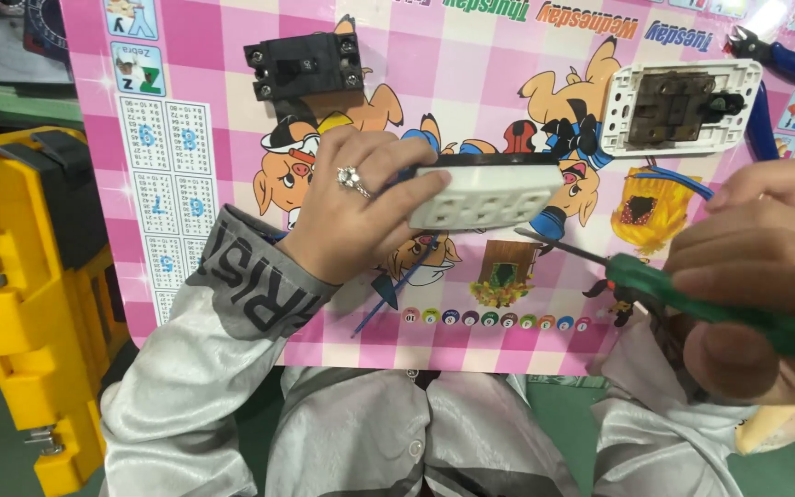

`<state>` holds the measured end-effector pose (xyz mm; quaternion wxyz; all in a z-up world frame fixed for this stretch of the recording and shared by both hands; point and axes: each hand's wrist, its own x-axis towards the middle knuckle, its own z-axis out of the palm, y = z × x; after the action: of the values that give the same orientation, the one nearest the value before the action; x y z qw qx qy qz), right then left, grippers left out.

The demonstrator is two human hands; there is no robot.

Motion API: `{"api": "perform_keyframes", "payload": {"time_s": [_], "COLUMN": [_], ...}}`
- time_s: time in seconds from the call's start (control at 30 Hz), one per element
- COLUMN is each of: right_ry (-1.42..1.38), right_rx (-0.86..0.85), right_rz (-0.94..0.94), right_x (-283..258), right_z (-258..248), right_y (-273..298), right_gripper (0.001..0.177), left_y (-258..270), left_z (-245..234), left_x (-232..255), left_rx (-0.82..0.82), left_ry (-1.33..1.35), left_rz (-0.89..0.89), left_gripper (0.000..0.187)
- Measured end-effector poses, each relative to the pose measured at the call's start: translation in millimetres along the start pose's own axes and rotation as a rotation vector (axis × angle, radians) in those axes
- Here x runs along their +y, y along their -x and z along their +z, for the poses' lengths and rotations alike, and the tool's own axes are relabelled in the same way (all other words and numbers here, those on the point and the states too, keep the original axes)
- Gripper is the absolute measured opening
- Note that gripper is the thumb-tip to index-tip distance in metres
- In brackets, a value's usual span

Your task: The person uses a screwdriver to tighten screws on a white electrical outlet and a switch box. They connect blue wires to the terminals of the outlet and the switch, securing them with the screwdriver.

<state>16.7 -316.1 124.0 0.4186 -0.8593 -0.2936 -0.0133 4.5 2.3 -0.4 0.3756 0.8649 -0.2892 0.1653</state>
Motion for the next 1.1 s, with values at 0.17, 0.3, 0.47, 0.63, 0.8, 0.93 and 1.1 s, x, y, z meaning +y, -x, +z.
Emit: {"api": "perform_keyframes", "payload": {"time_s": [0.17,0.3,0.47,0.63,0.8,0.93,1.1], "right_ry": [0.131,0.149,0.257,0.304,0.103,0.124,0.245], "right_rx": [-0.440,-0.420,-0.626,-0.604,-0.322,-0.046,-0.331], "right_rz": [-0.108,-0.131,-0.098,-0.131,0.066,-0.195,0.010], "right_x": [-11,-9,-1,-8,-7,10,-32], "right_z": [-38,-39,-56,-57,-38,-35,-48], "right_y": [-23,-14,-9,3,24,42,11], "right_gripper": [0.024,0.022,0.038,0.033,0.034,0.028,0.024], "left_y": [4,5,4,2,0,1,3], "left_z": [-3,-2,-5,-7,-10,-10,-7], "left_x": [0,-1,1,3,4,4,3], "left_rx": [-0.031,0.023,0.037,0.041,0.029,0.029,0.046], "left_ry": [0.157,0.186,0.191,0.181,0.179,0.194,0.177], "left_rz": [-0.140,-0.151,-0.131,-0.130,-0.122,-0.132,-0.128], "left_gripper": [0.034,0.031,0.035,0.039,0.040,0.035,0.032]}}
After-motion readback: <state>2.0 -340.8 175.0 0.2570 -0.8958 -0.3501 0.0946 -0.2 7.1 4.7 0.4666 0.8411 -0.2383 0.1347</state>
